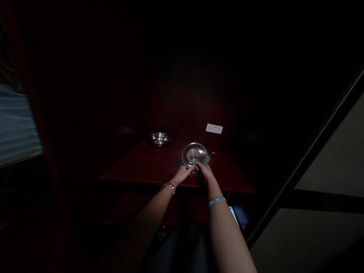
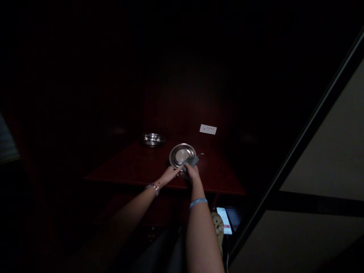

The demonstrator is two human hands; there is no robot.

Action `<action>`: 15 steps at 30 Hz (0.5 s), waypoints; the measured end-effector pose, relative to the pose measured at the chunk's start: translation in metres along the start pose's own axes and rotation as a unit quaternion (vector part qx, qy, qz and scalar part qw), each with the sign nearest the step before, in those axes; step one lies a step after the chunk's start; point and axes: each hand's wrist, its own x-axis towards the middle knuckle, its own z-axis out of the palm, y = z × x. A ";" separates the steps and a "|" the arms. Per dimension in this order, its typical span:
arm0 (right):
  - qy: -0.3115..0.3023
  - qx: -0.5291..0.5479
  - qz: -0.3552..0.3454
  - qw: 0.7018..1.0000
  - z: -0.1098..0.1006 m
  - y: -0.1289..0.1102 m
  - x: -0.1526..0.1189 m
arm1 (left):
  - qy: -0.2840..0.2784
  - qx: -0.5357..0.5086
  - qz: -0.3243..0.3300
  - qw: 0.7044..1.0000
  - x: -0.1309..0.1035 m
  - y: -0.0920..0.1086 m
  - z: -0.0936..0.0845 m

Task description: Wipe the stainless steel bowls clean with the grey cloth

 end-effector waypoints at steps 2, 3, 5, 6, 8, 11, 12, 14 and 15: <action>0.006 0.006 0.011 1.000 0.000 0.000 0.001 | -0.001 0.004 0.003 1.000 0.000 0.000 0.000; 0.009 0.006 0.011 1.000 0.000 0.000 0.001 | -0.001 0.003 0.004 1.000 -0.001 0.000 0.000; 0.016 0.007 0.003 1.000 -0.001 0.002 0.003 | -0.003 -0.001 0.003 1.000 0.000 0.000 0.000; 0.016 0.007 -0.004 1.000 -0.002 0.003 0.003 | -0.004 -0.005 0.002 1.000 0.000 0.000 0.000; 0.009 0.007 -0.012 1.000 -0.003 0.004 0.005 | -0.008 -0.011 -0.001 1.000 0.001 -0.001 0.000; -0.002 0.001 -0.011 1.000 -0.005 0.005 0.007 | -0.011 -0.018 -0.003 1.000 0.002 -0.002 0.000; -0.003 -0.003 -0.010 1.000 -0.005 0.006 0.008 | -0.012 -0.020 -0.004 1.000 0.003 -0.003 0.000; -0.011 -0.015 -0.015 1.000 -0.006 0.006 0.011 | -0.013 -0.023 -0.004 1.000 0.004 -0.004 0.000; -0.020 -0.022 -0.026 0.999 -0.007 0.007 0.013 | -0.013 -0.025 -0.004 1.000 0.004 -0.005 0.000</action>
